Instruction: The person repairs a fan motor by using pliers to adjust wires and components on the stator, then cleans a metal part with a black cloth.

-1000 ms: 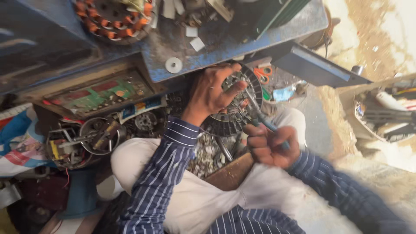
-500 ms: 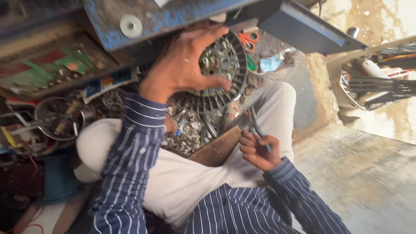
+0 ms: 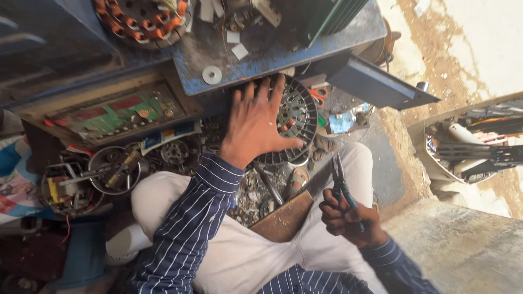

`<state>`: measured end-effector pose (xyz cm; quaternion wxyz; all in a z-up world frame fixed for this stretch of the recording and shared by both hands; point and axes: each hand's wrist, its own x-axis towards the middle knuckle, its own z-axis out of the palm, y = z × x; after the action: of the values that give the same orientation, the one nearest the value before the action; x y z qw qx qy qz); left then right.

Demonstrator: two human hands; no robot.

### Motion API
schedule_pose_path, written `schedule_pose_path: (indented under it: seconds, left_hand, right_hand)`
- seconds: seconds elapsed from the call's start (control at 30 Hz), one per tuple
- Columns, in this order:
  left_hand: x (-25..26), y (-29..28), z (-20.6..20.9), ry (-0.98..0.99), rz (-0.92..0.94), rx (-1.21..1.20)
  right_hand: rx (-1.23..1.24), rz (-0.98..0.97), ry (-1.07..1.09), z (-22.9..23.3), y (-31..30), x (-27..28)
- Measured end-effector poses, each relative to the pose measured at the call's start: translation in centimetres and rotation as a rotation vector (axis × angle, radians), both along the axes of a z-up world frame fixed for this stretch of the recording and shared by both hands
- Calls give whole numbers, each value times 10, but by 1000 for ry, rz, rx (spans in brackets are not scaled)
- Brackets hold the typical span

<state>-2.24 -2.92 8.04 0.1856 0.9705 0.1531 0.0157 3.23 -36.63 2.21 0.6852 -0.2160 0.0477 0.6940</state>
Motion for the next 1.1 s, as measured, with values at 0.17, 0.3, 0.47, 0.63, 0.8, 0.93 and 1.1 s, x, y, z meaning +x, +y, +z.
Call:
schedule_pose_path:
  seconds: [0.17,0.3,0.47,0.63,0.8,0.93,1.1]
  left_hand:
    - [6,20,-29,-451,-166,-37]
    - [23,34,-50,-443,-200,-530]
    - [25,32,-62,-500,-182,-589]
    - [24,30,-66,-560,-164,-526]
    - [25,28,-73,-543,-171,-545]
    - [24,27,-78,-581,-198,-482]
    - [17,27,-57,-595,-144,-451]
  right_hand:
    - [-103,271,-220,33,46,40]
    - [-133,424,-256,41,75,62]
    - [-267,533,-149,46,92,89]
    - [-372,635,-560,40,98,95]
    - [-577,713,-1274,28,97,68]
    - [-115,378,-1905,23,102,74]
    - [-273,595,-1852,50,107,80]
